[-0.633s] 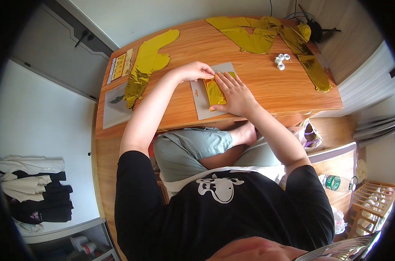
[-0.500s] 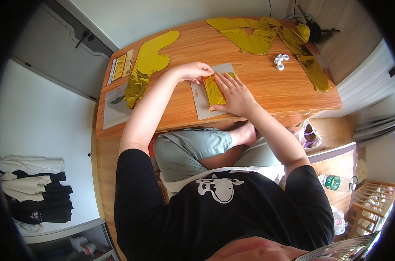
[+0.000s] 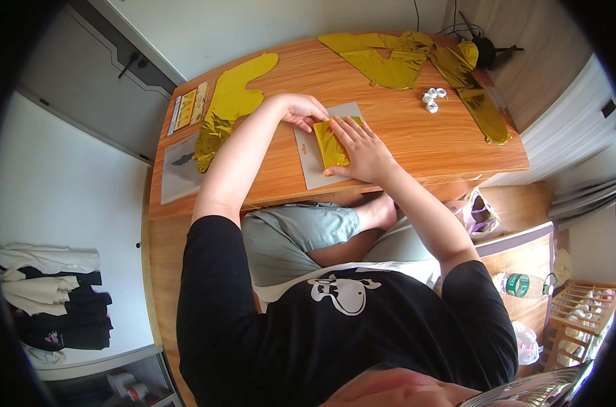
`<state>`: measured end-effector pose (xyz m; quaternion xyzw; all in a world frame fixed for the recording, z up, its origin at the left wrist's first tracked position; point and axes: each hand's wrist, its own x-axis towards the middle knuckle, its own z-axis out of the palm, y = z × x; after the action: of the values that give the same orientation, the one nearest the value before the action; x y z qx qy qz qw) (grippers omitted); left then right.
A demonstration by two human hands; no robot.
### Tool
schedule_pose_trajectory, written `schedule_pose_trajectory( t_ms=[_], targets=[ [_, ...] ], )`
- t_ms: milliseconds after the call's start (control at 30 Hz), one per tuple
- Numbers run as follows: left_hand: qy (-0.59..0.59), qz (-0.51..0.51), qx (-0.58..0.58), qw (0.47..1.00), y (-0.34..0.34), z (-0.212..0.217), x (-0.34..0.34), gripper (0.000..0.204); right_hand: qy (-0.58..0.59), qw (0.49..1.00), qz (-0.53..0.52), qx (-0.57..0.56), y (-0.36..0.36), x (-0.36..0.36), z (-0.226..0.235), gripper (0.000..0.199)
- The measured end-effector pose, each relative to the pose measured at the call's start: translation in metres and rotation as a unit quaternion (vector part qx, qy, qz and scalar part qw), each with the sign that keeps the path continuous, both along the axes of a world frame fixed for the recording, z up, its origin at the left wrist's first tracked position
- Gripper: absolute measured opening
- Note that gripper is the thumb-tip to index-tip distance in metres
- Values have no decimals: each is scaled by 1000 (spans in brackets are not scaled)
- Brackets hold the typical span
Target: The person folds a deflated foil balloon into a small square by hand and places it onto a cardboard insert on the table.
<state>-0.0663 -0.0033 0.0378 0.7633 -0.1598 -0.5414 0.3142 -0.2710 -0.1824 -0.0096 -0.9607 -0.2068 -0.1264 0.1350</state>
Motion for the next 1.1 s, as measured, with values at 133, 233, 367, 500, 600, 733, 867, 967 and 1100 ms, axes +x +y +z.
schedule_pose_trajectory(
  t_ms=[133, 233, 367, 500, 600, 733, 867, 967, 1100],
  targets=[
    [8, -10, -19, 1000, -3, -6, 2, 27, -4, 1000, 2, 11, -1, -1, 1, 116],
    [7, -1, -61, 998, -3, -9, 1, 27, 4, 1000, -2, 10, -2, -1, 2, 116],
    [-8, -1, -40, 999, 1, -10, 3, 30, -14, 1000, 7, 19, -1, -1, 1, 113],
    [-85, -30, 23, 996, -1, -7, 2, 34, -13, 1000, 7, 18, -1, -1, 1, 112],
    [-106, -7, 25, 994, -4, -3, -2, 34, -15, 1000, 3, 16, -3, 0, -1, 112],
    [-64, 7, -23, 998, 4, -3, -4, 35, -21, 1000, 7, 21, -1, 0, 0, 112],
    [40, 126, -148, 980, 19, -11, -20, 41, -21, 999, 12, 26, 4, -2, 5, 113],
    [39, 191, -203, 960, 15, -14, -55, 47, -5, 1000, -4, 25, -3, 0, -4, 113],
    [-110, 219, -208, 947, 18, -15, -96, 55, -1, 1000, -9, 14, -5, 1, -4, 113]
  ],
)
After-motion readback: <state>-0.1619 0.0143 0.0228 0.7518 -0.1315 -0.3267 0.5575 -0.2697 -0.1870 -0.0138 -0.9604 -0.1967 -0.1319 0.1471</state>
